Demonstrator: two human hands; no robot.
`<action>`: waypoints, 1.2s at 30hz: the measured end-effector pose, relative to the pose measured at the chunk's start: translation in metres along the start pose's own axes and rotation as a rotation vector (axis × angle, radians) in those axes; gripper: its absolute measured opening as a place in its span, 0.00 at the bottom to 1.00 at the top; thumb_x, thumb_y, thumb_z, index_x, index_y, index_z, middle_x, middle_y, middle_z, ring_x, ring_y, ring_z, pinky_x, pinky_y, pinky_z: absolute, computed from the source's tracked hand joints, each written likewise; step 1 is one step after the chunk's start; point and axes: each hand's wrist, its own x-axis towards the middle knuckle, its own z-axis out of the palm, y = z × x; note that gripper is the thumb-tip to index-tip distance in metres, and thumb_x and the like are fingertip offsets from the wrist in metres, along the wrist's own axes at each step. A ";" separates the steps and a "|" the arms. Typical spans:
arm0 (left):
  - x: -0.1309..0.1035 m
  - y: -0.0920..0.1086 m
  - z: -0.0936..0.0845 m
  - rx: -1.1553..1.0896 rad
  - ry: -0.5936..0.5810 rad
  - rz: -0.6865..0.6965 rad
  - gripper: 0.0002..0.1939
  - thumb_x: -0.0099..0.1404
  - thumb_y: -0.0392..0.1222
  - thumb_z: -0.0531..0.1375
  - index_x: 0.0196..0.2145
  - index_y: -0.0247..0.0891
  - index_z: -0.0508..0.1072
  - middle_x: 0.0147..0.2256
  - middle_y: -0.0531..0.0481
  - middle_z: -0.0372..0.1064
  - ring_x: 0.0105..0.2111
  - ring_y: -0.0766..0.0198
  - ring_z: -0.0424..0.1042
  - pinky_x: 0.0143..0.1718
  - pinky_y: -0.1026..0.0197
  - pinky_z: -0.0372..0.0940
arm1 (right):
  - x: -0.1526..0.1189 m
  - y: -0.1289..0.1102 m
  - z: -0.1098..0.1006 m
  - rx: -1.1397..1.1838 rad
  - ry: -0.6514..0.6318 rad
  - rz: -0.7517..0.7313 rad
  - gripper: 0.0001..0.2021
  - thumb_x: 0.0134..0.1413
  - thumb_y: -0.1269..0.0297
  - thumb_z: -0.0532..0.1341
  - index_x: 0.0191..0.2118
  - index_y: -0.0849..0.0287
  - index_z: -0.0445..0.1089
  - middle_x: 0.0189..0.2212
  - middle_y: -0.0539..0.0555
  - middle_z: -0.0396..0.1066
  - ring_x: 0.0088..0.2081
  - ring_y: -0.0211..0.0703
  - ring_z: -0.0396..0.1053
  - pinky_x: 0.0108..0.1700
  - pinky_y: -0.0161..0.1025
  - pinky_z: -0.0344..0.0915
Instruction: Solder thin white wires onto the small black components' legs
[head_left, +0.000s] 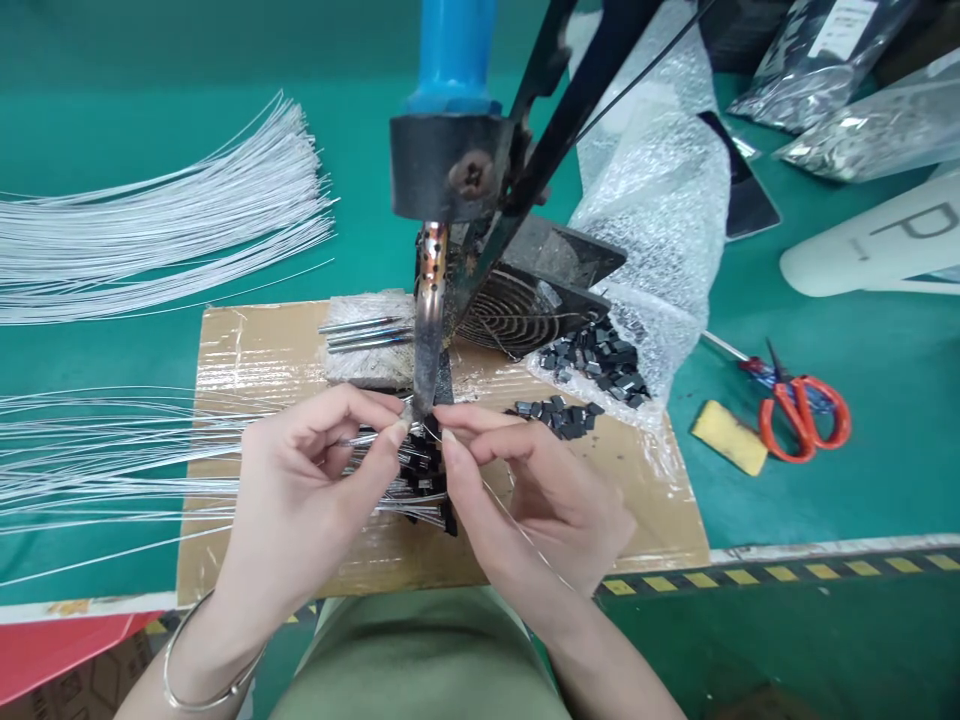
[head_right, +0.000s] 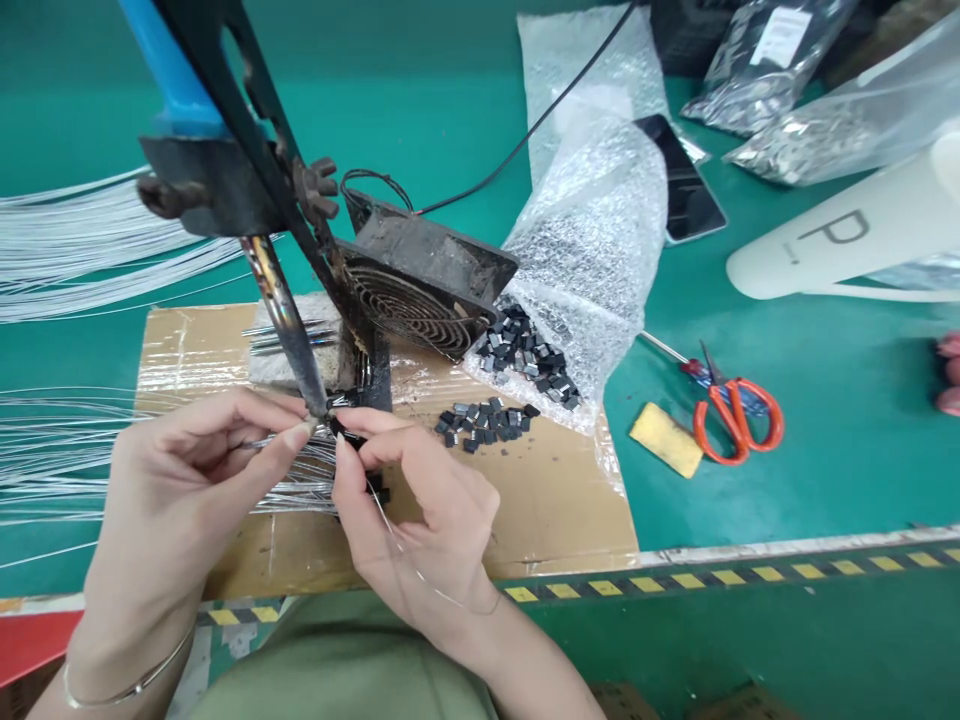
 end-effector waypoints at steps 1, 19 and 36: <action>0.000 0.000 0.000 -0.007 0.002 0.000 0.05 0.61 0.34 0.69 0.28 0.40 0.82 0.34 0.53 0.81 0.25 0.71 0.70 0.25 0.70 0.62 | 0.000 0.000 0.000 -0.017 0.004 -0.018 0.09 0.61 0.77 0.68 0.37 0.55 0.73 0.46 0.51 0.84 0.44 0.39 0.83 0.49 0.35 0.77; 0.000 -0.001 -0.002 -0.016 -0.001 -0.002 0.05 0.61 0.33 0.69 0.28 0.40 0.82 0.34 0.52 0.81 0.26 0.71 0.71 0.25 0.70 0.64 | 0.001 0.002 0.002 -0.089 0.023 -0.084 0.09 0.61 0.76 0.68 0.36 0.54 0.73 0.43 0.53 0.85 0.42 0.43 0.85 0.44 0.38 0.80; -0.001 0.001 -0.002 -0.016 -0.012 -0.009 0.05 0.61 0.33 0.69 0.28 0.40 0.81 0.34 0.51 0.81 0.28 0.68 0.73 0.27 0.69 0.67 | 0.002 0.000 0.003 -0.098 0.030 -0.098 0.09 0.60 0.76 0.68 0.36 0.53 0.74 0.43 0.53 0.86 0.40 0.45 0.85 0.42 0.40 0.81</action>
